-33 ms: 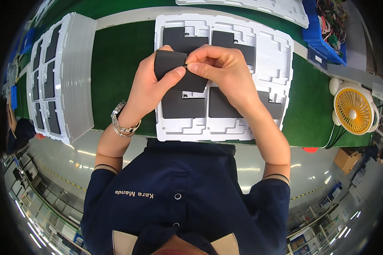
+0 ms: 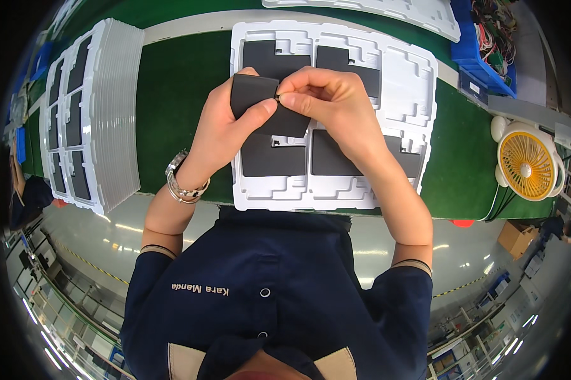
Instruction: Manually fitting black components into a white tray on an assembly line.
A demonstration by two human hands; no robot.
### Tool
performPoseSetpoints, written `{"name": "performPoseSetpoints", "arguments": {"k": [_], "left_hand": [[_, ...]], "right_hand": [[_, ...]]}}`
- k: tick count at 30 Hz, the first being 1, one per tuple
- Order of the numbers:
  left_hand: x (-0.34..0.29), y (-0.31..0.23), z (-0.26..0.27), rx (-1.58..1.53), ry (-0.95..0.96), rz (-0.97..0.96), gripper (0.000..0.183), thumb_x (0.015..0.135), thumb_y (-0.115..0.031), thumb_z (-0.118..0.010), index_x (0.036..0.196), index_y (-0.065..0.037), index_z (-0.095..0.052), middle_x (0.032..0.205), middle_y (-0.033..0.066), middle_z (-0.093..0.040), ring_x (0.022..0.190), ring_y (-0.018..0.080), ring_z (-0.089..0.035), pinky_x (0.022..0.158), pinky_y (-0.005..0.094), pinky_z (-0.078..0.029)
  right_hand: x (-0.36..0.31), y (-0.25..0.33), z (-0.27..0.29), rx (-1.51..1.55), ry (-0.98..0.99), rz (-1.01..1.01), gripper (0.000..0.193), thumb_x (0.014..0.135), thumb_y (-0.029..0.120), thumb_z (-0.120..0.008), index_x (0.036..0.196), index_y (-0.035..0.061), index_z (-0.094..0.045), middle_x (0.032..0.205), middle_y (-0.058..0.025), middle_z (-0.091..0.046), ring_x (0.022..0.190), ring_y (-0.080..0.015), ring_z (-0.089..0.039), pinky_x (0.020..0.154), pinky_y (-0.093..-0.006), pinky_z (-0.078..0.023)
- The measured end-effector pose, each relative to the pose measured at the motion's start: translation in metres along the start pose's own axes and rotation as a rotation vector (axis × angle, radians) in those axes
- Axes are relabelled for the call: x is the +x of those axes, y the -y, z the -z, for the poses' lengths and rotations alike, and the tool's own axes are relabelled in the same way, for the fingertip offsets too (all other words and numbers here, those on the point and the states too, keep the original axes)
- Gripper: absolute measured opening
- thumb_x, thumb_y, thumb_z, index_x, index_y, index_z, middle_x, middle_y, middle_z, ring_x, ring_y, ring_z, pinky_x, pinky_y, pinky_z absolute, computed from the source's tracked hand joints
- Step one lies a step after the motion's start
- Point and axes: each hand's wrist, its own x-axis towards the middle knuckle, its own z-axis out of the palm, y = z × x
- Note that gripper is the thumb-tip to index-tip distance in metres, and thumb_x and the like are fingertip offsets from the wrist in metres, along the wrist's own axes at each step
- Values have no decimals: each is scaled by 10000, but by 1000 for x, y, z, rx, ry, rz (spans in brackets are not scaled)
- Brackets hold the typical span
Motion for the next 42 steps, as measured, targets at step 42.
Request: {"name": "performPoseSetpoints", "arguments": {"k": [42], "left_hand": [[7,3,8,-94,-105,-57,236,977,-145,-558,1177,-21,-580,1083,73,-647,1007,131,-604,788,275,-499]], "right_hand": [[-41,-1,71,-1197,-441,313,224,784,129,-760,938,48,-620,830,-84,-588,818,-273,-575,715,-392,-466]]}}
